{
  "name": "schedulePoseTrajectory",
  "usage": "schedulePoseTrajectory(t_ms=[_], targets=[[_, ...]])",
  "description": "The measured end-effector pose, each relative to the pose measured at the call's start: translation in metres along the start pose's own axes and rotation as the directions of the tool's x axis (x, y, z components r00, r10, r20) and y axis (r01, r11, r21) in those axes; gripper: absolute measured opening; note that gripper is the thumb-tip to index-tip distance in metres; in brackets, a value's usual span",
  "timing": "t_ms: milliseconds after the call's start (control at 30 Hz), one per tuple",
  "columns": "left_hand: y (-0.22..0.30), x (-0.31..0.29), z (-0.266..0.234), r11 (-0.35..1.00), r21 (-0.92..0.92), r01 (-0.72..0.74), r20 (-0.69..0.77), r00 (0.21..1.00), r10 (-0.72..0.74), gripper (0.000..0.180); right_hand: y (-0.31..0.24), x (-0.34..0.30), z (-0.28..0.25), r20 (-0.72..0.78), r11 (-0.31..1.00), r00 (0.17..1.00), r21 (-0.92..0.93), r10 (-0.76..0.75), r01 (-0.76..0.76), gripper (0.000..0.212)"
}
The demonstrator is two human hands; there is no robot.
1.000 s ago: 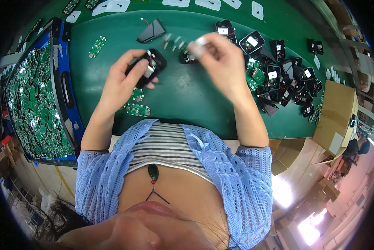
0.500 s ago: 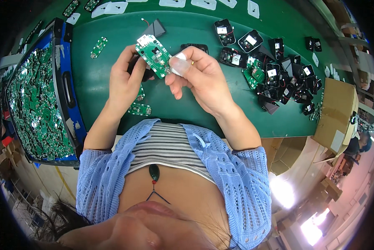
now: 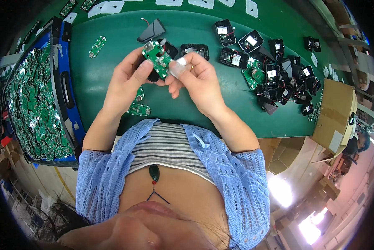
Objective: Manually assemble electronic components into plastic housings on a production line.
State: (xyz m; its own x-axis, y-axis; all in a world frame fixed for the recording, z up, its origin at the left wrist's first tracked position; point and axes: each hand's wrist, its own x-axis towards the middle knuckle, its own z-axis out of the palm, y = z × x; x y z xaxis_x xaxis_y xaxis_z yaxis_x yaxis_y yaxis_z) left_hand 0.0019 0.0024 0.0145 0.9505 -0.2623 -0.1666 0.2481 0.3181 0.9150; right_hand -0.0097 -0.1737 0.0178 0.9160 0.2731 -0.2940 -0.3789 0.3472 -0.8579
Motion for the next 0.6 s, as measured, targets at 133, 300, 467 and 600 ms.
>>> schedulePoseTrajectory(t_ms=[133,300,467,600], targets=[[-0.007,0.004,-0.001,0.987,0.163,-0.016,-0.074,0.997,0.028,0.039,0.005,-0.003,0.008,-0.120,0.927,0.951,-0.287,-0.284,0.241,0.025],[-0.007,0.001,0.000,0.893,0.439,-0.097,0.027,0.995,0.095,0.034,-0.003,0.009,0.007,0.030,0.517,0.773,-0.727,-0.634,0.452,0.020],[0.011,-0.001,0.009,0.889,0.401,-0.220,-0.094,0.956,0.279,0.022,-0.010,0.016,0.005,0.264,0.181,0.690,-0.846,-0.674,0.501,0.011],[-0.001,0.006,0.005,0.485,0.713,-0.506,0.096,0.756,0.647,0.020,-0.022,0.012,0.014,0.448,-0.196,0.673,-0.887,-0.589,0.419,0.015]])
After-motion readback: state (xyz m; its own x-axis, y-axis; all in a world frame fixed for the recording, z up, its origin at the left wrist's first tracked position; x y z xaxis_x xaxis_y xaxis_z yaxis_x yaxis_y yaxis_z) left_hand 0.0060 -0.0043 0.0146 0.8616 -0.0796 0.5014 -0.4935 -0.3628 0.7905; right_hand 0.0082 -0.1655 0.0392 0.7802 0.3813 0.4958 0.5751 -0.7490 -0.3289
